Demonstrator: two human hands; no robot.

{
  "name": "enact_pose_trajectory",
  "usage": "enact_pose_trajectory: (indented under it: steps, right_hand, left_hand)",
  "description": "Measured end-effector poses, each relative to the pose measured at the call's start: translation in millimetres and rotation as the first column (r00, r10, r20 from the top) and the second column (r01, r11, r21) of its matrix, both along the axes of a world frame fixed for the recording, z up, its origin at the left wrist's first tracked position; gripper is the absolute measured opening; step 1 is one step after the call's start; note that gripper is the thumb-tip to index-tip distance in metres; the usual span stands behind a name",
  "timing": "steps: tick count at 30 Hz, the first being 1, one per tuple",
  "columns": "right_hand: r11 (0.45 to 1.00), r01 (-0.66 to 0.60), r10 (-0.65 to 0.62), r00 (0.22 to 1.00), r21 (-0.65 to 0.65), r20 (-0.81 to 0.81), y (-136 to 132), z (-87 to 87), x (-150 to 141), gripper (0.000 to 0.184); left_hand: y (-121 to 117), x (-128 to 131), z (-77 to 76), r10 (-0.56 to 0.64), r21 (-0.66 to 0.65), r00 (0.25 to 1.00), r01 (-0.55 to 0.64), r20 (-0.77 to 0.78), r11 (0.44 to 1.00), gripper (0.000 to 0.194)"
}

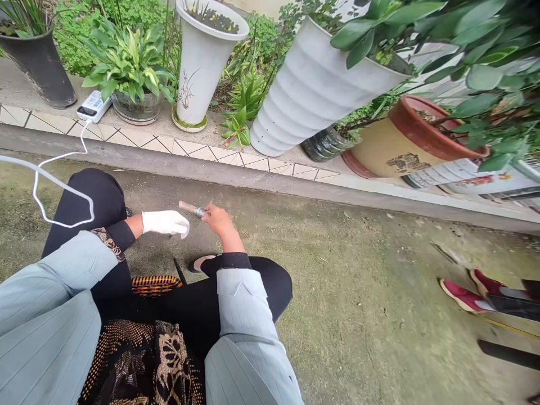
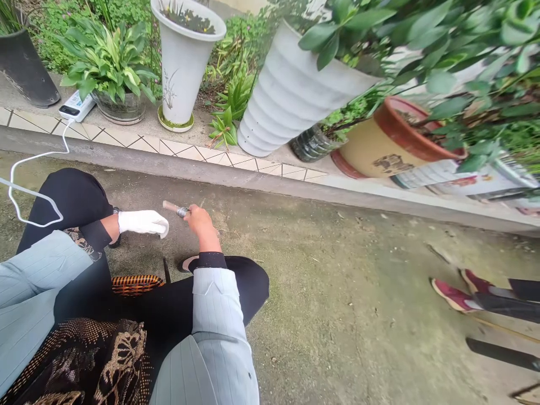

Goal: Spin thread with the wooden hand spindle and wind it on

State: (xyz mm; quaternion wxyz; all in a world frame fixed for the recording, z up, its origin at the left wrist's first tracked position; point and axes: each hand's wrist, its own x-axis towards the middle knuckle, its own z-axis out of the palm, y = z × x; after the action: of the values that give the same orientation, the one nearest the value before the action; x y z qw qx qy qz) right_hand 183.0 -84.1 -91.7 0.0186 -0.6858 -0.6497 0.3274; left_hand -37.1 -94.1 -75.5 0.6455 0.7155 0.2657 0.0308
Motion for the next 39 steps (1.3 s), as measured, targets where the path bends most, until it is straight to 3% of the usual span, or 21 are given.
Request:
enact_pose_trajectory:
  steps: [2, 5, 7, 8, 9, 11, 12, 14, 16, 18, 21, 24, 26, 28, 30, 32, 33, 35, 37, 39]
  right_hand:
    - [0.983, -0.156, 0.159, 0.987, -0.102, 0.022, -4, 1.8, -1, 0.03]
    - [0.866, -0.386, 0.299, 0.909, -0.317, -0.289, -12, 9.5, 3, 0.03]
    - [0.794, -0.502, 0.228, 0.769, -0.344, -0.597, -17, 18.9, 8, 0.037]
    - [0.815, -0.498, 0.153, 0.678, -0.296, -0.719, -19, 24.4, 11, 0.043]
    - [0.874, -0.429, 0.078, 0.587, -0.228, -0.805, -19, 29.7, 14, 0.049]
    - [0.986, -0.136, -0.026, 0.429, -0.093, -0.903, -19, 38.0, 20, 0.055]
    - [0.998, 0.029, -0.058, 0.373, -0.05, -0.926, -17, 40.1, 22, 0.055]
    - [0.962, 0.272, -0.108, 0.328, -0.015, -0.939, -13, 38.7, 23, 0.05]
    - [0.92, 0.39, -0.182, 0.354, -0.032, -0.917, -8, 30.4, 22, 0.046]
    - [0.901, 0.43, -0.269, 0.437, -0.064, -0.858, -4, 18.4, 18, 0.042]
    - [0.915, 0.402, -0.335, 0.687, -0.047, -0.645, 1, 3.4, 11, 0.036]
    - [0.977, 0.206, -0.185, 0.939, 0.045, -0.289, 0, 0.5, 6, 0.036]
    - [1.0, -0.004, 0.004, 0.992, 0.002, -0.125, -2, 4.0, 5, 0.036]
    - [0.967, -0.2, 0.178, 0.973, -0.155, -0.144, -6, 8.6, 6, 0.036]
    - [0.868, -0.376, 0.265, 0.904, -0.326, -0.336, -10, 13.0, 10, 0.037]
    - [0.763, -0.514, 0.225, 0.779, -0.391, -0.585, -14, 17.3, 14, 0.042]
    - [0.748, -0.549, 0.171, 0.703, -0.374, -0.69, -16, 19.6, 16, 0.047]
    - [0.824, -0.491, 0.045, 0.557, -0.285, -0.829, -19, 24.3, 19, 0.056]
    - [0.944, -0.273, -0.051, 0.427, -0.183, -0.903, -19, 27.9, 19, 0.062]
    - [0.995, -0.011, -0.087, 0.339, -0.097, -0.937, -17, 28.4, 17, 0.062]
  left_hand:
    - [2, -3, 0.2, 0.043, 0.023, 0.998, -0.042, -0.043, 0.999, 0.028]
    - [8, -9, 4.4, 0.164, 0.114, 0.985, -0.157, -0.06, 0.981, 0.026]
    - [13, -12, 7.8, 0.248, 0.161, 0.968, -0.241, -0.027, 0.957, 0.024]
    - [15, -13, 8.8, 0.294, 0.151, 0.956, -0.29, -0.008, 0.945, 0.024]
    - [16, -13, 9.2, 0.337, 0.123, 0.941, -0.335, 0.008, 0.934, 0.024]
    - [16, -11, 8.3, 0.401, 0.053, 0.916, -0.402, 0.031, 0.914, 0.026]
    - [15, -10, 7.3, 0.402, 0.028, 0.915, -0.403, 0.038, 0.915, 0.027]
    - [11, -5, 5.1, 0.329, 0.002, 0.943, -0.329, 0.04, 0.944, 0.028]
    - [6, -1, 3.2, 0.225, -0.036, 0.974, -0.223, 0.042, 0.974, 0.029]
    - [2, 3, 1.5, 0.145, -0.08, 0.987, -0.14, 0.066, 0.987, 0.029]
    - [-1, 4, -0.5, 0.058, -0.07, 0.996, -0.054, 0.065, 0.996, 0.028]
    - [1, 1, -1.6, 0.053, -0.004, 0.998, -0.053, 0.026, 0.999, 0.028]
    - [4, -3, -1.8, 0.088, -0.018, 0.995, -0.088, 0.036, 0.996, 0.028]
    - [8, -7, -1.9, 0.122, -0.059, 0.991, -0.119, 0.058, 0.991, 0.028]
    - [11, -11, -2.5, 0.143, -0.104, 0.988, -0.136, 0.064, 0.985, 0.027]
    - [13, -12, -4.3, 0.163, -0.144, 0.984, -0.152, 0.067, 0.978, 0.026]
    - [13, -12, -5.8, 0.18, -0.167, 0.981, -0.166, 0.075, 0.972, 0.026]
    - [13, -11, -9.6, 0.23, -0.205, 0.967, -0.205, 0.107, 0.957, 0.029]
    - [13, -10, -13.5, 0.269, -0.233, 0.954, -0.234, 0.133, 0.944, 0.035]
    - [12, -9, -16.5, 0.261, -0.22, 0.957, -0.23, 0.129, 0.948, 0.037]
